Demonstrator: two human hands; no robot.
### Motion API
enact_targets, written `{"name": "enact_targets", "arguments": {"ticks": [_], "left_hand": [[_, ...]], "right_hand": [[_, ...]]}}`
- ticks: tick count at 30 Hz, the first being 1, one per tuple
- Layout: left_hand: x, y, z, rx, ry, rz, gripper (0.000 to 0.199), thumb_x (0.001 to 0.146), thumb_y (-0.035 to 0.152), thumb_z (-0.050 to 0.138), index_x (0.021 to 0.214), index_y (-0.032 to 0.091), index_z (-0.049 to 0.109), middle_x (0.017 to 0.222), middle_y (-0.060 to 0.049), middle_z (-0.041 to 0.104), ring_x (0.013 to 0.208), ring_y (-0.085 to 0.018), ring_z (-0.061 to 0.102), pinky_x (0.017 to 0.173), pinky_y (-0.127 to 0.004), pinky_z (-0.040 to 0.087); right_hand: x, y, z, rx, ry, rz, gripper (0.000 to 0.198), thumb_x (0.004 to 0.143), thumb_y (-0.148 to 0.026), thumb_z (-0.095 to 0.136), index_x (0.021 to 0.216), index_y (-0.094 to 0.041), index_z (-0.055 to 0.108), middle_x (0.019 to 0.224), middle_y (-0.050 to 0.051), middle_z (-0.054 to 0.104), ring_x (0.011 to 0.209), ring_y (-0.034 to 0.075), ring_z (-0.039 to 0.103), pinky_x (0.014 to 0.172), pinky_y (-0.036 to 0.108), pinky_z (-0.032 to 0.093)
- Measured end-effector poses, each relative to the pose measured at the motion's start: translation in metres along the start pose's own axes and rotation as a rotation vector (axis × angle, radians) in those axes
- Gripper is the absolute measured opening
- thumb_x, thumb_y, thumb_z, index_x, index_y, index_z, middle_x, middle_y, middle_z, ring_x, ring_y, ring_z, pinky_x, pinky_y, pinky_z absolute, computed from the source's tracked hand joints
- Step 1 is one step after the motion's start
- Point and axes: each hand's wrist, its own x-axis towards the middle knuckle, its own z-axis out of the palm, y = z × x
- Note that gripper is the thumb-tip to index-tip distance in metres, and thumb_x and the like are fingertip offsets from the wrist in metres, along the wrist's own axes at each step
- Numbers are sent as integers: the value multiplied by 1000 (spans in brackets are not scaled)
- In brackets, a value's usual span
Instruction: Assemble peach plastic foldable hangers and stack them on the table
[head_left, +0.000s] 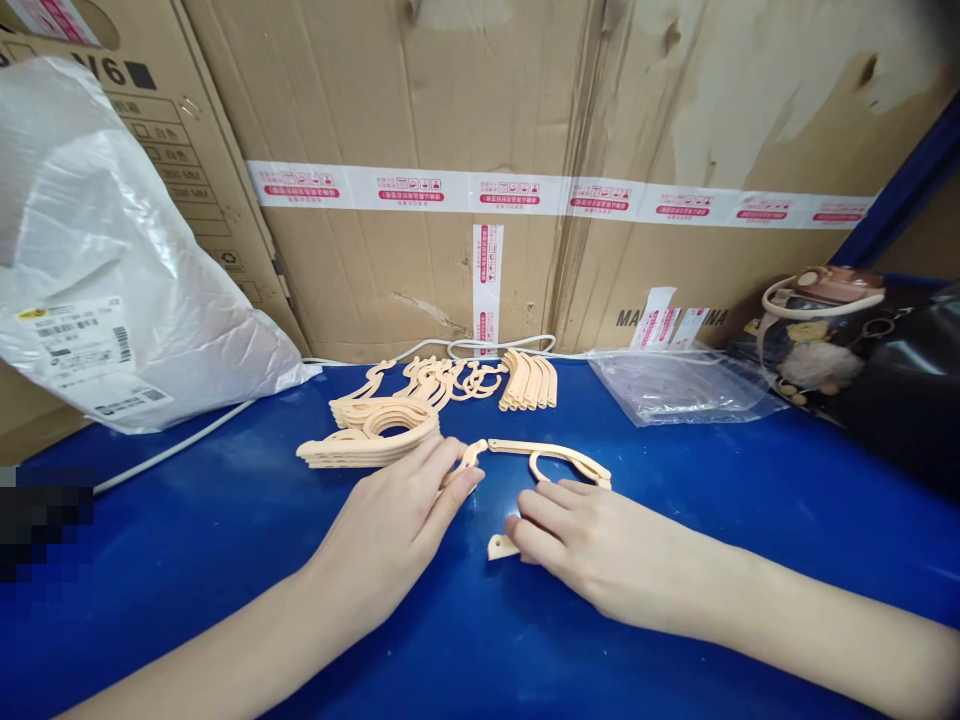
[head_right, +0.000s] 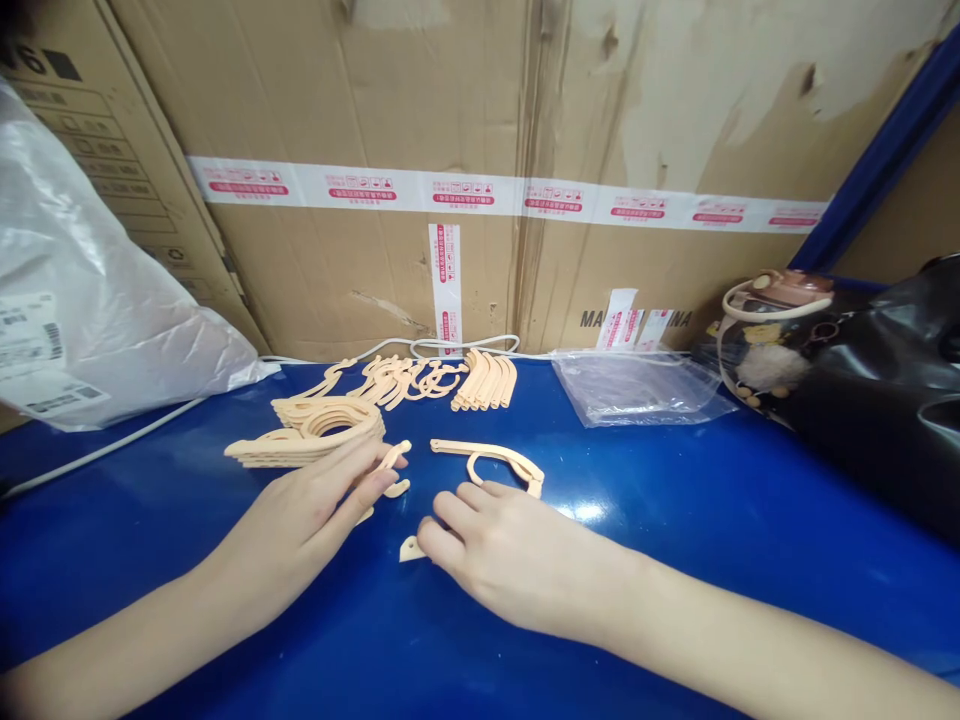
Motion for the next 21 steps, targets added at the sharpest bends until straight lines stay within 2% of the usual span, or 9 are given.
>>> {"name": "enact_targets", "arguments": {"ticks": [3, 6, 9, 13, 18, 21], "left_hand": [[-3, -1, 1, -37, -48, 8, 34, 100, 40, 26, 88, 22, 53, 83, 1, 59, 76, -17, 59, 67, -28, 45], [-4, -1, -2, -41, -38, 12, 34, 99, 39, 28, 89, 22, 55, 80, 1, 60, 74, -17, 60, 65, -27, 45], [-3, -1, -5, -46, -42, 7, 34, 100, 39, 27, 90, 22, 55, 82, 1, 60, 76, -17, 60, 66, -28, 44], [-5, -1, -9, -74, -87, 27, 34, 101, 37, 25, 90, 21, 52, 84, 1, 60, 77, -17, 58, 69, -29, 42], [-6, -2, -8, -94, -113, 49, 32, 101, 37, 25, 90, 21, 51, 82, 1, 59, 74, -16, 57, 67, -29, 41], [-6, -3, -7, -99, -119, 73, 32, 100, 37, 25, 89, 21, 50, 80, 1, 59, 71, -16, 56, 65, -29, 41]], "right_hand": [[1, 0, 4, -32, 8, 3, 18, 100, -18, 34, 98, -15, 52, 83, 3, 55, 69, 17, 52, 64, 32, 38], [2, 2, 6, -20, -1, 7, 21, 101, -19, 31, 101, -15, 51, 79, 2, 56, 61, 15, 53, 56, 31, 35], [1, 5, 8, 5, 0, 19, 25, 103, -24, 27, 106, -15, 50, 76, 1, 58, 56, 13, 54, 50, 29, 32], [2, 8, 8, 49, 2, 82, 30, 103, -30, 26, 105, -16, 52, 75, 2, 62, 51, 12, 54, 48, 26, 29], [2, 12, 7, 223, 20, 160, 31, 101, -34, 31, 110, -15, 53, 83, 5, 67, 66, 15, 63, 60, 25, 42], [1, 13, 7, 273, 24, 191, 31, 101, -31, 31, 108, -15, 57, 85, 6, 67, 73, 16, 64, 67, 25, 45]]}}
